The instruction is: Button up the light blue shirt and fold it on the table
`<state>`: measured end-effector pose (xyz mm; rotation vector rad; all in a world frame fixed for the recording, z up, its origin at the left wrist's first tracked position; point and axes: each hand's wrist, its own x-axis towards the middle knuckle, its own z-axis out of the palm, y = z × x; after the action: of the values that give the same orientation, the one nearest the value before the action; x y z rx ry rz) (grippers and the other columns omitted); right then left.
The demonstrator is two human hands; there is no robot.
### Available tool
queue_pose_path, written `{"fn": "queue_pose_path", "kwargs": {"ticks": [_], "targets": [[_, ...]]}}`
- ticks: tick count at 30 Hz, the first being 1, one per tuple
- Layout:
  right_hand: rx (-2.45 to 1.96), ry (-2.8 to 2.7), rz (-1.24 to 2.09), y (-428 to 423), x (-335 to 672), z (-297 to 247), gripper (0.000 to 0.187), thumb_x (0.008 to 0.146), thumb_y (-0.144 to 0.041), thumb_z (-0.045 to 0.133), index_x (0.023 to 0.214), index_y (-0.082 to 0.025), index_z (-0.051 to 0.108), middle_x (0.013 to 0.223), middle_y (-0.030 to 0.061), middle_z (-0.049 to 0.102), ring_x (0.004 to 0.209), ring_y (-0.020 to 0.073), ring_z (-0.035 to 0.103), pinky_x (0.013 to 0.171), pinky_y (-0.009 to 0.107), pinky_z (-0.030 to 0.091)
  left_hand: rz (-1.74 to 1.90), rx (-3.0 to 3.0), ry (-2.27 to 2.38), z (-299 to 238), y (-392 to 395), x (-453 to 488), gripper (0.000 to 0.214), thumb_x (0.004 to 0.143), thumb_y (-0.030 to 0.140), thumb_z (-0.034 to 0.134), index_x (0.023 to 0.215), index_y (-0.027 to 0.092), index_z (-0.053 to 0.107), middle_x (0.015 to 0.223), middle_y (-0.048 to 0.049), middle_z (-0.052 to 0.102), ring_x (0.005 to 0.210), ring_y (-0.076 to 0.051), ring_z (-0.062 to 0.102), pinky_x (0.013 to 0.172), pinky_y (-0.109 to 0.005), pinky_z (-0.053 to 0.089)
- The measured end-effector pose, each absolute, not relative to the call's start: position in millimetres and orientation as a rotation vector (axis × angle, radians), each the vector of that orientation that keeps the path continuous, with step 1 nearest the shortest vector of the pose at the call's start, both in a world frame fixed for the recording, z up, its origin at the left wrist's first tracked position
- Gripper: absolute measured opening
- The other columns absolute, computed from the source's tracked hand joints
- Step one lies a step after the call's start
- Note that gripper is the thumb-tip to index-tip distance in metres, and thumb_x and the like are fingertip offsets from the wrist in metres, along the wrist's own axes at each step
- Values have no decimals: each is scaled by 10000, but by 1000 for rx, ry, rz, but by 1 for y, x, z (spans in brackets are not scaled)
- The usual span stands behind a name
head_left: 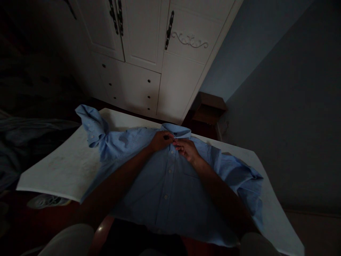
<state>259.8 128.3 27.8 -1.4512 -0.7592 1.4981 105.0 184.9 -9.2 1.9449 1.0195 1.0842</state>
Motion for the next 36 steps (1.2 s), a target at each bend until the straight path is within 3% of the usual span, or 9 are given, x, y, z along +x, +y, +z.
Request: {"fn": "queue_pose_path", "kwargs": {"ticks": [5, 16, 21, 24, 26, 28, 32, 34, 36], "targets": [[-1456, -772, 1486, 129, 260, 26, 89, 642, -233, 688, 691, -162, 667, 672, 28, 700, 457, 73, 530, 341, 155, 242, 1057, 1966, 1038, -10, 184, 105, 98, 758, 201, 626, 780, 180, 718, 779, -9, 747, 730, -139, 687, 717, -247, 547], [-1527, -995, 1316, 128, 262, 23, 128, 596, -263, 662, 679, -177, 705, 625, 18, 686, 454, 104, 547, 334, 177, 192, 1085, 2076, 1076, -8, 183, 105, 102, 783, 234, 621, 747, 176, 696, 756, -15, 718, 710, -144, 660, 684, -255, 512], [-1560, -1175, 1163, 131, 265, 19, 103, 659, -275, 664, 650, -184, 710, 616, 13, 693, 427, 109, 549, 383, 212, 344, 1073, 2180, 1126, -6, 183, 104, 125, 810, 279, 632, 777, 184, 707, 785, -29, 699, 772, -172, 647, 744, -302, 506], [-1607, -1396, 1059, 134, 269, 15, 137, 742, -288, 638, 669, -199, 713, 620, 5, 693, 423, 117, 548, 458, 250, 424, 1099, 2381, 1177, -5, 182, 102, 220, 808, 332, 668, 971, 196, 727, 1094, -97, 691, 1068, -265, 604, 923, -426, 451], [-1615, -1553, 935, 135, 272, 13, 163, 787, -290, 631, 661, -215, 704, 622, 3, 684, 499, 143, 590, 541, 273, 460, 1036, 2517, 1166, -5, 181, 101, 313, 841, 322, 639, 1134, 223, 688, 1333, -121, 593, 1271, -321, 485, 1011, -517, 359], [-1619, -1703, 708, 136, 275, 13, 166, 813, -301, 646, 674, -223, 689, 660, 17, 682, 620, 180, 628, 628, 301, 478, 905, 2593, 1128, -5, 178, 102, 320, 895, 263, 558, 1201, 248, 651, 1386, -111, 565, 1355, -326, 406, 1038, -564, 295], [-1502, -1990, 183, 139, 285, 14, 125, 864, -327, 653, 901, -214, 689, 984, 104, 701, 918, 268, 623, 810, 391, 478, 770, 2589, 1121, -5, 177, 105, 294, 934, 204, 469, 1159, 244, 654, 1214, -97, 671, 1293, -290, 472, 1040, -578, 262], [-1399, -2126, 80, 142, 290, 14, 214, 897, -346, 629, 1053, -209, 681, 1209, 131, 651, 1123, 307, 554, 938, 451, 418, 760, 2560, 1158, -4, 177, 106, 261, 937, 220, 467, 1111, 228, 663, 1161, -97, 682, 1217, -278, 521, 1027, -563, 278], [-1367, -2242, 82, 145, 295, 14, 252, 932, -344, 592, 1138, -226, 674, 1271, 113, 633, 1200, 311, 507, 995, 489, 344, 747, 2533, 1200, -3, 178, 106, 239, 941, 230, 455, 1052, 214, 666, 1109, -95, 688, 1163, -273, 542, 1011, -544, 296]]}}
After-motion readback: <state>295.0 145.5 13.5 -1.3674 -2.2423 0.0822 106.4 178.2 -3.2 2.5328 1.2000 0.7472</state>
